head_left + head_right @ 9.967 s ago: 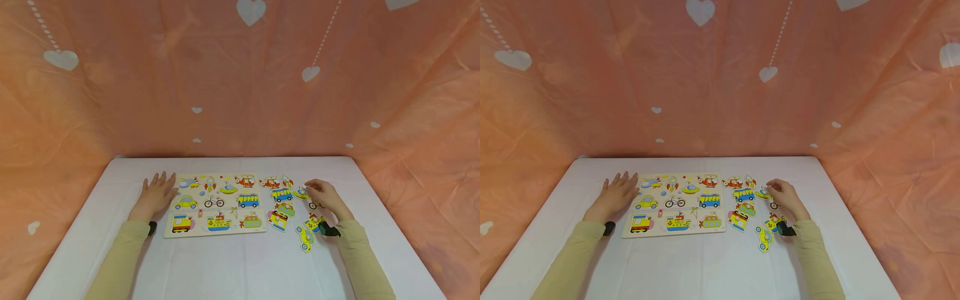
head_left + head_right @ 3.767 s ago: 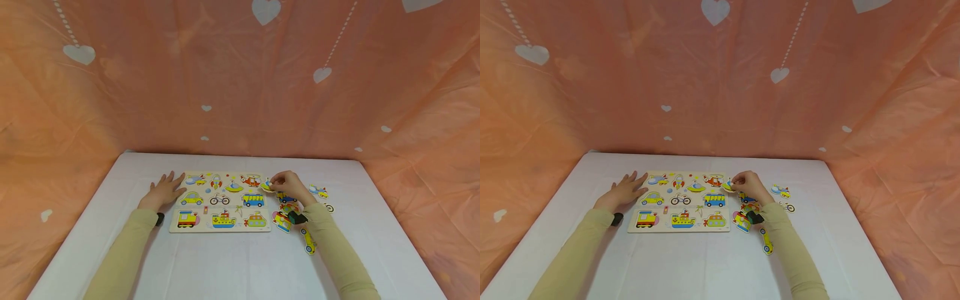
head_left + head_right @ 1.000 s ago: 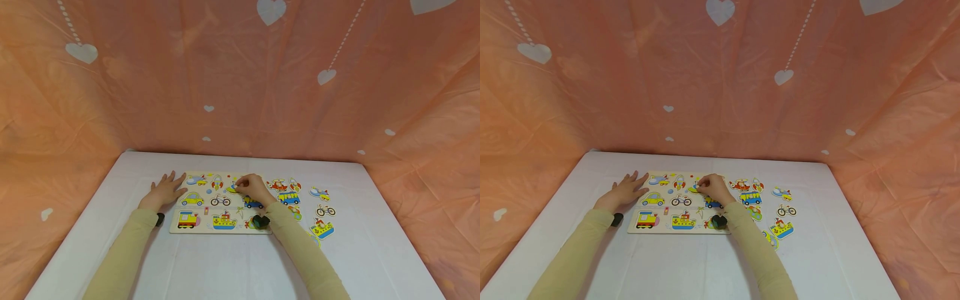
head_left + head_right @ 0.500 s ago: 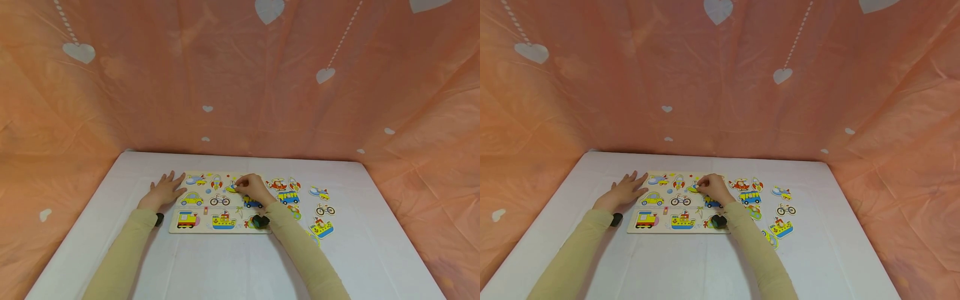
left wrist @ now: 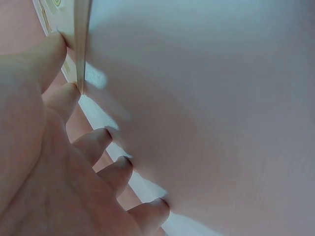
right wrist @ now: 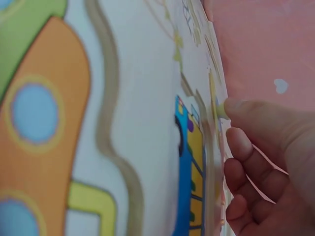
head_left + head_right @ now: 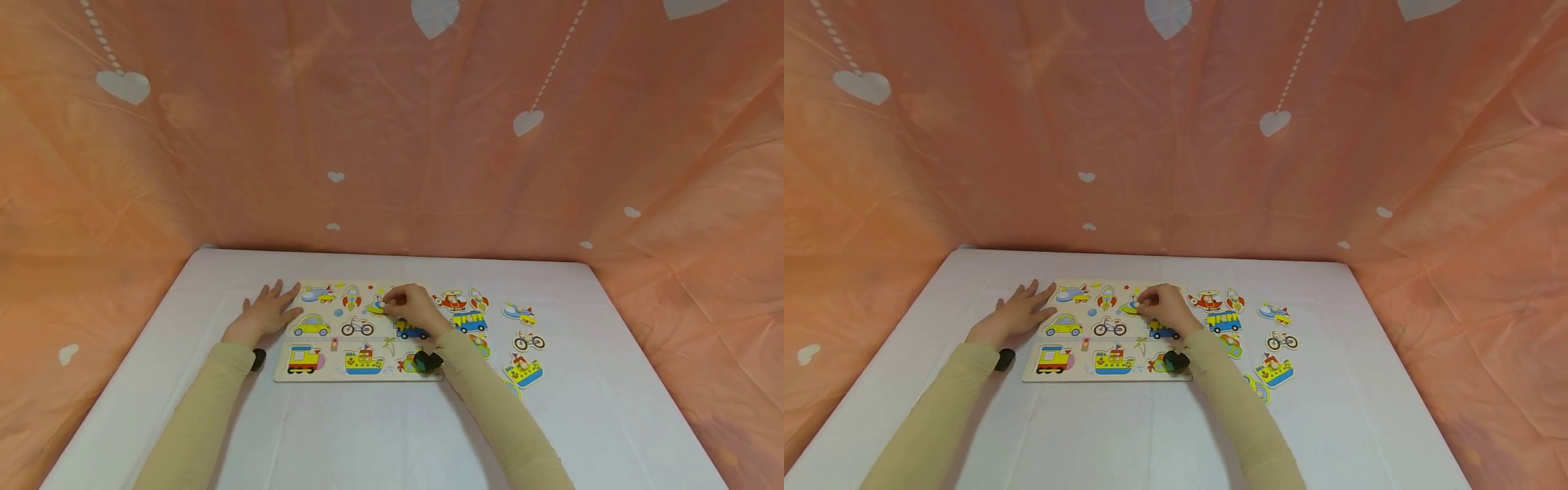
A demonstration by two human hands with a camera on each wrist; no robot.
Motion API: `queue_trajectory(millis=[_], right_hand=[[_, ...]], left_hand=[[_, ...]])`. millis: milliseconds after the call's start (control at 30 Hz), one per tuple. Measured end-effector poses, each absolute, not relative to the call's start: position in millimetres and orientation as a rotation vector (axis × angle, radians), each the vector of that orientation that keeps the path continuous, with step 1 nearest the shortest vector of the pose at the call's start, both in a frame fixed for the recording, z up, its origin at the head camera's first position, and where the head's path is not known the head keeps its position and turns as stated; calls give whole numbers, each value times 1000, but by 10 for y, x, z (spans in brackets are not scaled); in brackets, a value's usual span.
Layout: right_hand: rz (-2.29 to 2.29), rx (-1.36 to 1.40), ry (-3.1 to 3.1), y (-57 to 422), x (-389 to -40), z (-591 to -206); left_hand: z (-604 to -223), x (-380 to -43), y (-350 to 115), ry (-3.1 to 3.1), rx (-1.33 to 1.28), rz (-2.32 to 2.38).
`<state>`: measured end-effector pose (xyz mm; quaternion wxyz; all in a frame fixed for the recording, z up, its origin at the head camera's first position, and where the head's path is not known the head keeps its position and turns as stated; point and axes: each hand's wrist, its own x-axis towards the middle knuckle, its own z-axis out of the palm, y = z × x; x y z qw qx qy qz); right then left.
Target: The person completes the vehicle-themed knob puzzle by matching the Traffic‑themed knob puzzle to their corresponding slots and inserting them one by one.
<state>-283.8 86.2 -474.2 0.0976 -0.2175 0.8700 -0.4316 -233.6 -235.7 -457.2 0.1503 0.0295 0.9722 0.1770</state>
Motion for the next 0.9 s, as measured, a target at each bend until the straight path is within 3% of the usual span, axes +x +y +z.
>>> queue_trajectory(millis=[567, 900], right_hand=[[-1397, -564, 2490, 1052, -2790, -4673], [-1320, -662, 2612, 1229, -2785, -4640]], left_hand=[[-4564, -2337, -2364, 2783, 88, 543], [-4555, -2332, -2362, 2782, 88, 545]])
